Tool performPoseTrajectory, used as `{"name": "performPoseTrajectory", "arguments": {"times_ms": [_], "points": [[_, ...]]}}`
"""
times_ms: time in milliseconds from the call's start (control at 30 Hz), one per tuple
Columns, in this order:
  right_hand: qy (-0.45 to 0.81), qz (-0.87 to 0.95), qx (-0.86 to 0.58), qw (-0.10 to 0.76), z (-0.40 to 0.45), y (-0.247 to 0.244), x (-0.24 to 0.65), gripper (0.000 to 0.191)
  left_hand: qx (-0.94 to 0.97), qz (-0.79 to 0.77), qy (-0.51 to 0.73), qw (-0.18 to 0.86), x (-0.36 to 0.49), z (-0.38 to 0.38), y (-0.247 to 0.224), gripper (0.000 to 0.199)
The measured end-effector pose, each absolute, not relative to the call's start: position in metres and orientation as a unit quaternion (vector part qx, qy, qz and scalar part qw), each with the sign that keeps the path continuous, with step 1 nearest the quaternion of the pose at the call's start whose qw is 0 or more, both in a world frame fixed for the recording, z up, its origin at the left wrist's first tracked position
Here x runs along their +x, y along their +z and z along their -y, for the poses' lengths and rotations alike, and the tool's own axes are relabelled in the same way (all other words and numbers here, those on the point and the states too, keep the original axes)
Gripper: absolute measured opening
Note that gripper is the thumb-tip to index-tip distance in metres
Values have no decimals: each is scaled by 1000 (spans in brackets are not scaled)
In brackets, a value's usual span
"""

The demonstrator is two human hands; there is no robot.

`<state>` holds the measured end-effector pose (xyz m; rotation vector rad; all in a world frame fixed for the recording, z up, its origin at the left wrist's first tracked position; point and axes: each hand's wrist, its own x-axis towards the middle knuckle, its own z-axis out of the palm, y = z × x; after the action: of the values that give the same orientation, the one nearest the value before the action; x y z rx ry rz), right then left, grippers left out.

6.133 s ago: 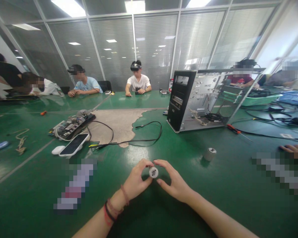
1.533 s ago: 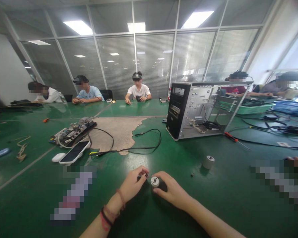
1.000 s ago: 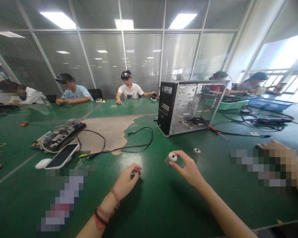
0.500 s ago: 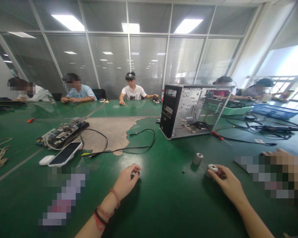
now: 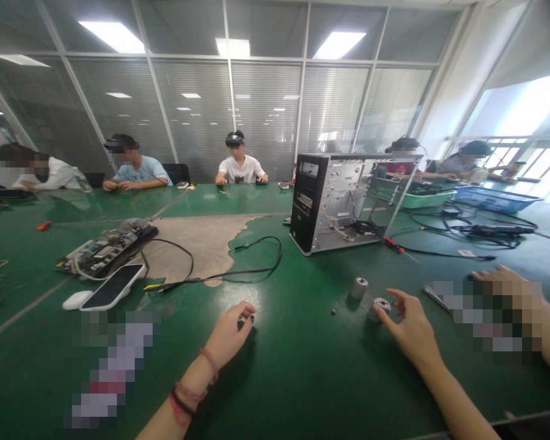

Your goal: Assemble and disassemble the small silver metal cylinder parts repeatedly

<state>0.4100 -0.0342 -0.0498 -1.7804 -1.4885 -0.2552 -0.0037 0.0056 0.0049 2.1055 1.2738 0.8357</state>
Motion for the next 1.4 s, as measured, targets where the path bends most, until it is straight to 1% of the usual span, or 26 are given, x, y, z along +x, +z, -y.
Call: {"name": "performPoseTrajectory", "arguments": {"times_ms": [33,100,167,267,333,467,633,800,900,1000,1067,1133,1200,1400], "points": [[-129,595,-688,394,35,-44,403,54,781,-472,310,266,-4,-5,5,14],[-144,638,-657,374,36,-34,385,46,782,-472,312,262,-4,-5,5,14],[-110,695,-634,321,34,-28,365,36,783,-472,311,259,-5,-4,5,14],[-40,742,-623,245,25,-27,341,34,787,-470,309,253,-5,-4,4,15],[-7,748,-625,224,18,-32,333,34,790,-469,307,248,-5,-4,4,15],[37,743,-633,213,8,-43,333,24,792,-473,302,242,-4,-2,5,15],[46,743,-627,230,6,-46,334,17,796,-468,296,244,-1,-1,8,16],[49,750,-605,263,8,-39,330,16,802,-465,288,240,0,-2,8,16],[20,728,-595,339,16,-30,336,16,802,-468,286,236,-1,-3,7,17],[-82,638,-622,448,26,-22,355,19,801,-471,285,234,-1,-3,6,17],[-146,559,-656,486,31,-21,371,23,802,-471,282,235,0,-2,6,16],[-173,508,-685,492,34,-22,386,25,804,-469,280,237,1,-1,7,16],[-173,492,-703,483,34,-25,397,26,805,-467,278,237,1,-1,7,16],[-88,551,-712,425,32,-31,403,26,804,-469,281,231,1,-3,7,16]]}}
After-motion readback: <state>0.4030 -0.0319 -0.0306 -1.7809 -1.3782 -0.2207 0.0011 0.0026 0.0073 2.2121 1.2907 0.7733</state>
